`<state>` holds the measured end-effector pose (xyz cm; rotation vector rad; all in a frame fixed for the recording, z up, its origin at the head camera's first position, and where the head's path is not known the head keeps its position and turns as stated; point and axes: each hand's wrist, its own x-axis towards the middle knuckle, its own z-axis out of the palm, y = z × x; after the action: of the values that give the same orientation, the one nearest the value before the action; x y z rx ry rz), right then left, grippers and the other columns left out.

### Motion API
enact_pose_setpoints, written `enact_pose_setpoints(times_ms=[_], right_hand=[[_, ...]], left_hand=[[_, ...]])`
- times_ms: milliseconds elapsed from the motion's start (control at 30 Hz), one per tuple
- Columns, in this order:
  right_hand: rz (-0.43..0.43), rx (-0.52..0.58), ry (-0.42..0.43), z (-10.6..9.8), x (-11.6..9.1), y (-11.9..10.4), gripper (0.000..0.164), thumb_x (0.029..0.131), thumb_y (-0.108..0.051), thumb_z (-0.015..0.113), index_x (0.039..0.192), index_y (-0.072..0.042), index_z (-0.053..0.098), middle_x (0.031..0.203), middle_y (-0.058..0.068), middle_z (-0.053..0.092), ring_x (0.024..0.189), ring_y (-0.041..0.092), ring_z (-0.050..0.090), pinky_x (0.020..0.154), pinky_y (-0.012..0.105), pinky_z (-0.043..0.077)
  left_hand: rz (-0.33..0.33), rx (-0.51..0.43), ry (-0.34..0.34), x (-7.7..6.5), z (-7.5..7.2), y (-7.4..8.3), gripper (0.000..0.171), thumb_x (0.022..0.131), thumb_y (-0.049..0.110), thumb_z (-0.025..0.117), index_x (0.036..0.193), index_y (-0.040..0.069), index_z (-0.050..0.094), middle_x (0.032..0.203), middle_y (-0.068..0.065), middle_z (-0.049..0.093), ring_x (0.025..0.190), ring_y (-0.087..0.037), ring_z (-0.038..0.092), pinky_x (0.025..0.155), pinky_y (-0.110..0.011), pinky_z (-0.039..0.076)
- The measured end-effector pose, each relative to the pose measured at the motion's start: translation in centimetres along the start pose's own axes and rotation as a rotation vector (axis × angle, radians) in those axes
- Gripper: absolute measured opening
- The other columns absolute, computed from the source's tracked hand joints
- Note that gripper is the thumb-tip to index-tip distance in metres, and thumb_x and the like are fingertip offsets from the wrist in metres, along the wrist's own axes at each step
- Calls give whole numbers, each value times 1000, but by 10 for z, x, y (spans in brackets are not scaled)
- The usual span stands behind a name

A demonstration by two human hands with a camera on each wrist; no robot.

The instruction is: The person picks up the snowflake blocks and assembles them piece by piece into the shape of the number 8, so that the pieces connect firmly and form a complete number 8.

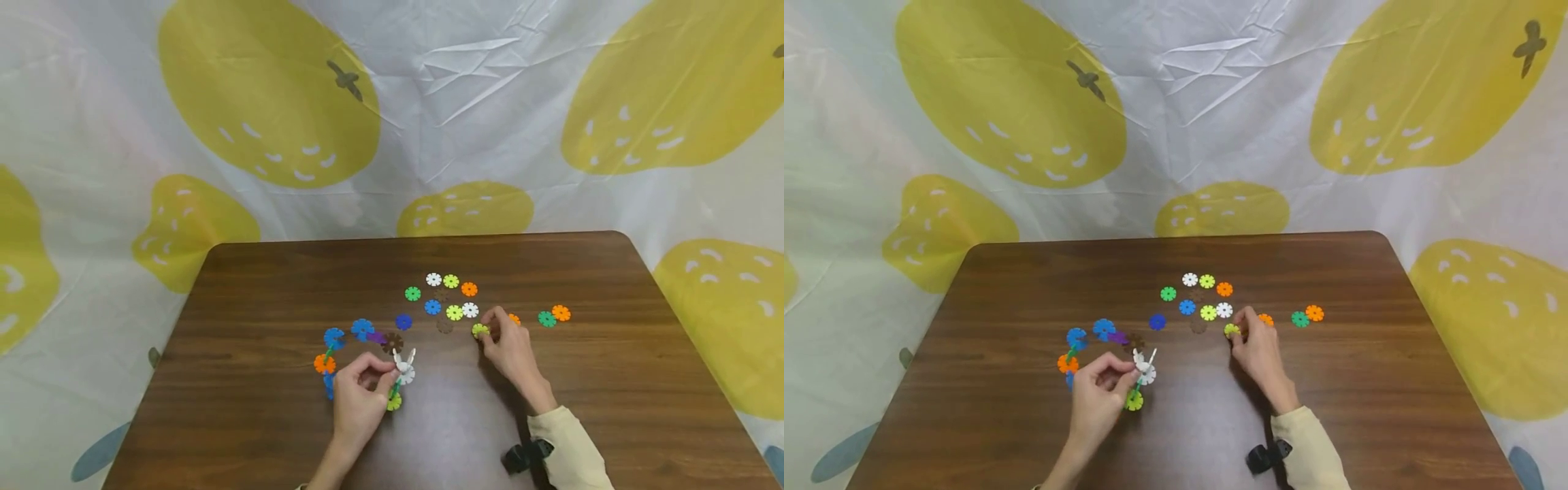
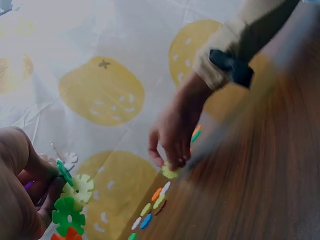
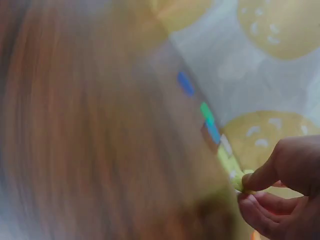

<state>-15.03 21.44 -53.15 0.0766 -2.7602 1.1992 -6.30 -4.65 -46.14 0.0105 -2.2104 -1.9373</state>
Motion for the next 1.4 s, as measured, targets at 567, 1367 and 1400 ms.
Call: enact_pose_setpoints(times_ms=[567,1367,1400], right_hand=[[-227,716,-175,-20,-32,-98,21,86,9,73,106,7,67,93,22,73,78,11,73,70,32,64],[-280,688,-119,-4,-43,-106,17,89,6,72,105,3,74,96,20,76,80,9,72,72,26,63],[-288,687,-107,-3,-44,-106,17,89,6,72,105,3,74,96,20,76,79,9,72,72,26,62]], left_hand=[[281,175,79,-3,7,-5,27,72,-15,76,73,11,73,74,-1,71,61,-12,67,58,-19,56],[265,107,94,-8,7,-4,24,70,-18,76,74,6,75,74,-1,71,66,-14,70,63,-22,60],[270,103,102,-8,7,-5,24,70,-18,76,74,5,75,74,-2,70,67,-15,71,64,-22,61]])
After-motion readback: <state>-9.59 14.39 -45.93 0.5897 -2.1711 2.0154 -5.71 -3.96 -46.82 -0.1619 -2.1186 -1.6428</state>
